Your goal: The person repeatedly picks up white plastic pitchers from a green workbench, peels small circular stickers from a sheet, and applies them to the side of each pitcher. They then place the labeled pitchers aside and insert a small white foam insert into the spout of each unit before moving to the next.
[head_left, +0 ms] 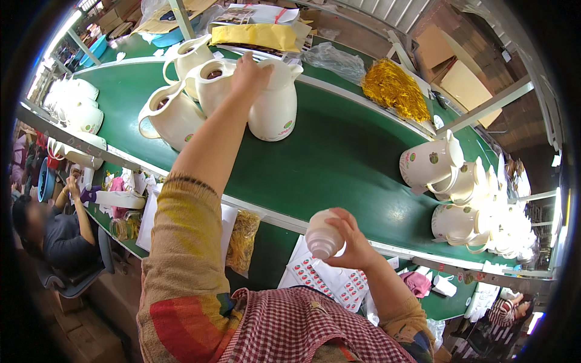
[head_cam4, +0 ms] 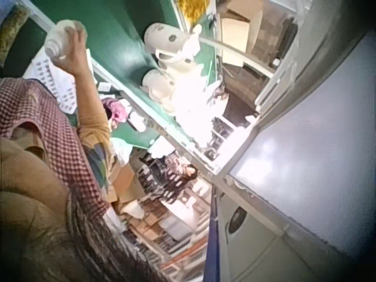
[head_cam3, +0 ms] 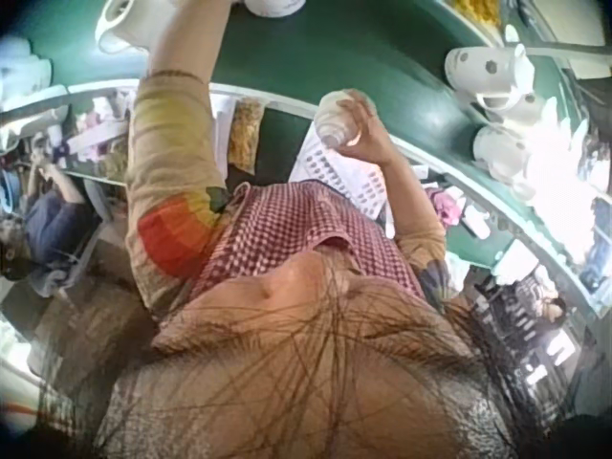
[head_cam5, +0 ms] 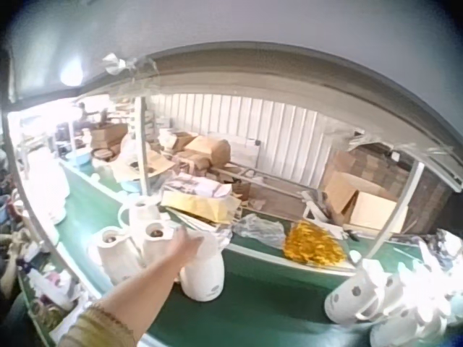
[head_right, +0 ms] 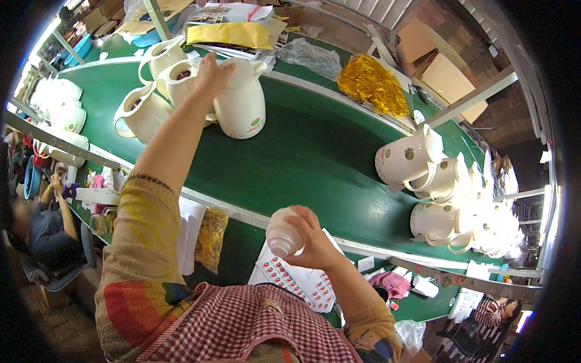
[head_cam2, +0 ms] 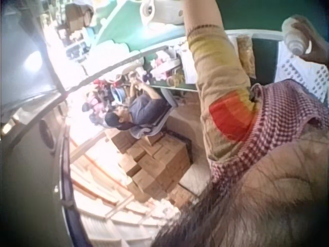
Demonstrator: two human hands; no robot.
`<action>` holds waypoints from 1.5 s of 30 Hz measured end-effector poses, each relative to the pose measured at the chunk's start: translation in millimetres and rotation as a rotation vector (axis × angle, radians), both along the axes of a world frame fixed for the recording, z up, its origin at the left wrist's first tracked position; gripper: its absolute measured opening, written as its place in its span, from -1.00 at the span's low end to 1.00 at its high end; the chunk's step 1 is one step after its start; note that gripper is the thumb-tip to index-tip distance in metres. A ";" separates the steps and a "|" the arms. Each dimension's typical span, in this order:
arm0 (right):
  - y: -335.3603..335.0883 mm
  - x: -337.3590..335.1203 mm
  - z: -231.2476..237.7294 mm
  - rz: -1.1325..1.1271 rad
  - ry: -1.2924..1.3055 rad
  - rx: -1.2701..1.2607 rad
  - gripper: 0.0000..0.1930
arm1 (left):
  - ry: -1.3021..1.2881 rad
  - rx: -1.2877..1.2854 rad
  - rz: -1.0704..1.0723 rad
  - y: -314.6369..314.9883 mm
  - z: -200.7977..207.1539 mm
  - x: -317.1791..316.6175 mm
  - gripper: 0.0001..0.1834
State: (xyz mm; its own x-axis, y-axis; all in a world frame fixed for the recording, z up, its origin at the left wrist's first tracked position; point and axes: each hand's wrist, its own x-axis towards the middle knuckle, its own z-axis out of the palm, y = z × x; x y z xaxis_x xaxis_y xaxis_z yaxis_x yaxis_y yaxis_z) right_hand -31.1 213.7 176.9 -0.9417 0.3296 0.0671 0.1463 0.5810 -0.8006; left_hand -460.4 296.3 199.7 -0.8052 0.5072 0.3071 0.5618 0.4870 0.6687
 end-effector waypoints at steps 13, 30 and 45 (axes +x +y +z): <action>19.1 -167.0 40.8 0.183 0.284 0.281 0.08 | -0.972 0.532 -0.576 -214.7 -22.1 131.8 -0.08; 89.1 -476.8 37.0 -0.484 0.065 -0.408 -0.47 | 0.417 0.262 0.032 -203.3 -44.3 -164.3 -0.42; 163.9 -332.5 48.2 -0.133 -0.235 0.661 -0.05 | -0.504 0.058 -0.425 -91.9 -90.5 -32.1 -0.43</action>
